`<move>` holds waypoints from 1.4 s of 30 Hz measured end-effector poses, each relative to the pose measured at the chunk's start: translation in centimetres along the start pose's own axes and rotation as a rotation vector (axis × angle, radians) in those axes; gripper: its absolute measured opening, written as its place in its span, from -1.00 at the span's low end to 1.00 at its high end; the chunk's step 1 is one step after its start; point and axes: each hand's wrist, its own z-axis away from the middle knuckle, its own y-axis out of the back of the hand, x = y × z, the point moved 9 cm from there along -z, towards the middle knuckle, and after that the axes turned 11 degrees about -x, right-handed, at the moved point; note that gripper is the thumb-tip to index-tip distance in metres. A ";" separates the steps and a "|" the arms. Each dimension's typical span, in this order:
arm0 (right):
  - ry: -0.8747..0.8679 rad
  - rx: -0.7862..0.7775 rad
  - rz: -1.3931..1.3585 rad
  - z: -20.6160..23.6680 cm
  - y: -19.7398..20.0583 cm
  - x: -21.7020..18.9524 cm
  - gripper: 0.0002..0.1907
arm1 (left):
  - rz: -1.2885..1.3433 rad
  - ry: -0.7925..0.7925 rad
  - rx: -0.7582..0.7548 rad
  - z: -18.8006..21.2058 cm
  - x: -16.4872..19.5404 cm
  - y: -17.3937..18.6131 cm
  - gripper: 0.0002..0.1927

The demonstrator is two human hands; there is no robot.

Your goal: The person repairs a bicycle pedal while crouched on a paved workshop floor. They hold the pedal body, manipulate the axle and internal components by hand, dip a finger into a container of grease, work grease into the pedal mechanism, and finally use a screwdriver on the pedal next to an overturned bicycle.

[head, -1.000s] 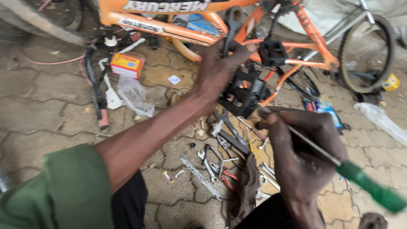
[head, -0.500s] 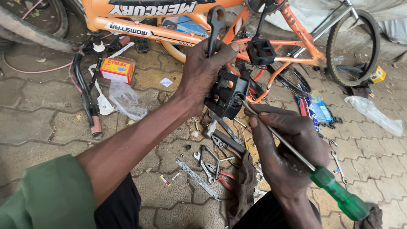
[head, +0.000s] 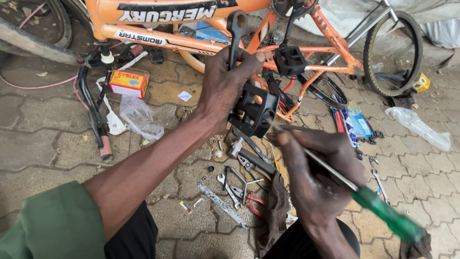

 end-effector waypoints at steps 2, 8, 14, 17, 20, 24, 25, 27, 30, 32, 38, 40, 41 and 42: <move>-0.012 0.014 -0.012 0.2 0.3 0.1 -0.80 | -0.027 0.001 0.010 0.1 0.0 0.4 -0.67; 0.000 -0.045 0.073 -0.2 0.1 0.1 -0.80 | -0.025 0.011 0.016 0.2 0.0 1.0 -0.67; 0.052 -0.088 0.200 -0.6 -0.1 -0.7 -0.78 | -0.086 -0.013 0.029 0.2 0.6 1.4 -0.67; 0.062 -0.111 0.141 -0.7 -0.5 -0.8 -0.80 | -0.086 -0.031 0.014 0.1 0.7 1.3 -0.66; 0.061 -0.125 0.272 -0.8 -1.0 -0.9 -0.79 | -0.102 -0.039 0.008 0.1 0.9 1.3 -0.65; 0.081 -0.144 0.323 -0.8 -1.3 -1.3 -0.78 | -0.155 -0.031 0.013 0.1 1.1 1.5 -0.69; 0.086 -0.149 0.331 -0.8 -1.3 -1.3 -0.78 | -0.164 -0.052 0.001 0.2 1.3 1.4 -0.69; 0.012 -0.117 0.374 -1.0 -1.0 -0.8 -0.81 | -0.179 -0.094 -0.025 0.1 1.7 1.2 -0.70; -0.148 -0.131 0.345 -1.5 -1.0 0.8 -0.83 | -0.270 -0.198 -0.102 0.2 2.6 0.4 -0.74; -0.254 -0.133 0.188 -1.5 -0.8 1.7 -0.85 | -0.235 -0.122 -0.068 0.0 1.7 0.8 -0.73; -0.303 -0.137 -0.169 -0.8 -1.2 2.0 -0.88 | -0.106 -0.001 0.028 -0.2 0.2 2.1 -0.66; -0.251 -0.156 -0.169 -1.0 -1.3 1.6 -0.89 | -0.090 0.005 0.024 -0.1 0.0 2.2 -0.66; -0.241 -0.120 -0.146 -1.0 -1.0 1.6 -0.87 | -0.087 0.014 0.023 -0.1 -0.2 2.2 -0.66; -0.231 -0.087 -0.123 -1.0 -0.6 1.5 -0.86 | -0.083 0.023 0.024 0.0 -0.3 2.2 -0.66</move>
